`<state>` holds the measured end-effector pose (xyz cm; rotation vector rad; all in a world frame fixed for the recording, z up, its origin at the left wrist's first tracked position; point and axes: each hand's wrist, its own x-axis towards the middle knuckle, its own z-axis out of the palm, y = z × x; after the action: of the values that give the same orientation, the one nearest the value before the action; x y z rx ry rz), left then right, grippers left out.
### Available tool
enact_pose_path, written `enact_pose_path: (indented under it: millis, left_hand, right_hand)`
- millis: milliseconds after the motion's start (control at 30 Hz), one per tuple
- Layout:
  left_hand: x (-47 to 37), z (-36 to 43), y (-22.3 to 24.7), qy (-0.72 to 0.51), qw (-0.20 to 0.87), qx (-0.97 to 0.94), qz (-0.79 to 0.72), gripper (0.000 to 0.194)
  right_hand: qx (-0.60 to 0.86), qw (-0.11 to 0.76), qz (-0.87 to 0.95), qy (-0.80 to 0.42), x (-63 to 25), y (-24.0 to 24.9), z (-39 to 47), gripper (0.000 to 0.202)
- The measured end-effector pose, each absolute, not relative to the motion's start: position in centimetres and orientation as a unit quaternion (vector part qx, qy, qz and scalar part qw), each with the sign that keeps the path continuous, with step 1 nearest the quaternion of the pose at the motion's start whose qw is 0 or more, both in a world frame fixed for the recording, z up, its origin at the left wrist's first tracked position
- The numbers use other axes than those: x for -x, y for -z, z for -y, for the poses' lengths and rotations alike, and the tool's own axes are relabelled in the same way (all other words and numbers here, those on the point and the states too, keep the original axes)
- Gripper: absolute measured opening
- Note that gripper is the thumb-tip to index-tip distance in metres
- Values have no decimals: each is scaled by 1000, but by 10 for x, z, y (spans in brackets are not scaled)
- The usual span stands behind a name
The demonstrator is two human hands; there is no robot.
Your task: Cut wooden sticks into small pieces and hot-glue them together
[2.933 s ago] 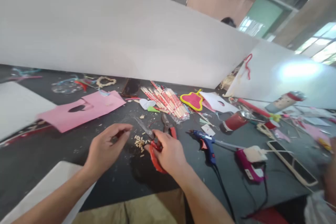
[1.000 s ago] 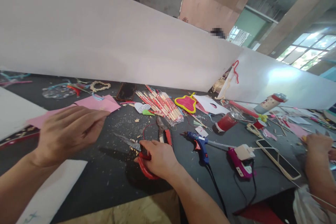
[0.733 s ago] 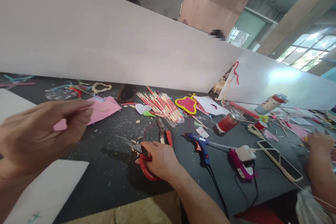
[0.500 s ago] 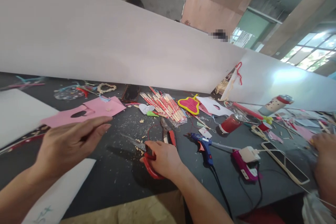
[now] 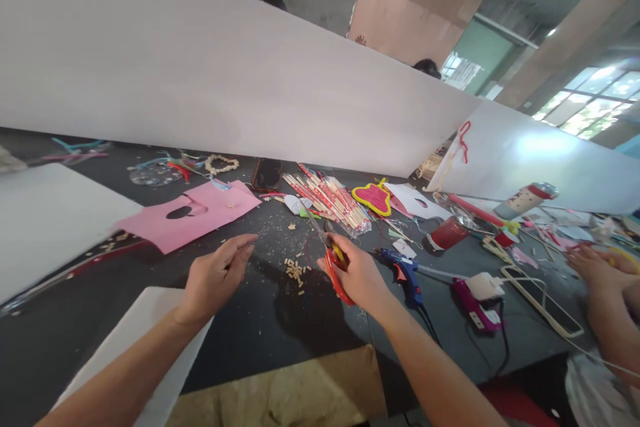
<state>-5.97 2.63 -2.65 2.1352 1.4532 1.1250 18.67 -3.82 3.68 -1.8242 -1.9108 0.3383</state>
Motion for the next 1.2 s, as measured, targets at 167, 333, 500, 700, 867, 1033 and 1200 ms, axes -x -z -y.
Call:
enact_pose_path:
  millis: [167, 333, 500, 700, 867, 1033, 1200]
  left_hand:
    - [68, -25, 23, -387, 158, -746, -518, 27]
    - [72, -22, 15, -395, 149, -749, -510, 24]
    - [69, -18, 13, -397, 139, -766, -486, 26]
    - [67, -19, 12, -422, 133, -769, -461, 30]
    - [67, -20, 13, -422, 129, -777, -449, 29]
    - [67, -20, 13, -419, 141, -777, -447, 28]
    - [67, -21, 13, -411, 142, -779, -452, 28]
  right_hand:
    - [685, 180, 702, -78, -196, -41, 51, 53]
    - [724, 123, 679, -14, -213, -31, 65, 54]
    - [744, 95, 661, 36, -230, -26, 76, 40]
    - [753, 99, 646, 79, -243, -20, 83, 39]
    - [742, 89, 659, 91, -244, -12, 79, 36]
    - [737, 79, 665, 91, -246, -7, 66, 37]
    - [731, 53, 675, 90, -247, -5, 51, 38]
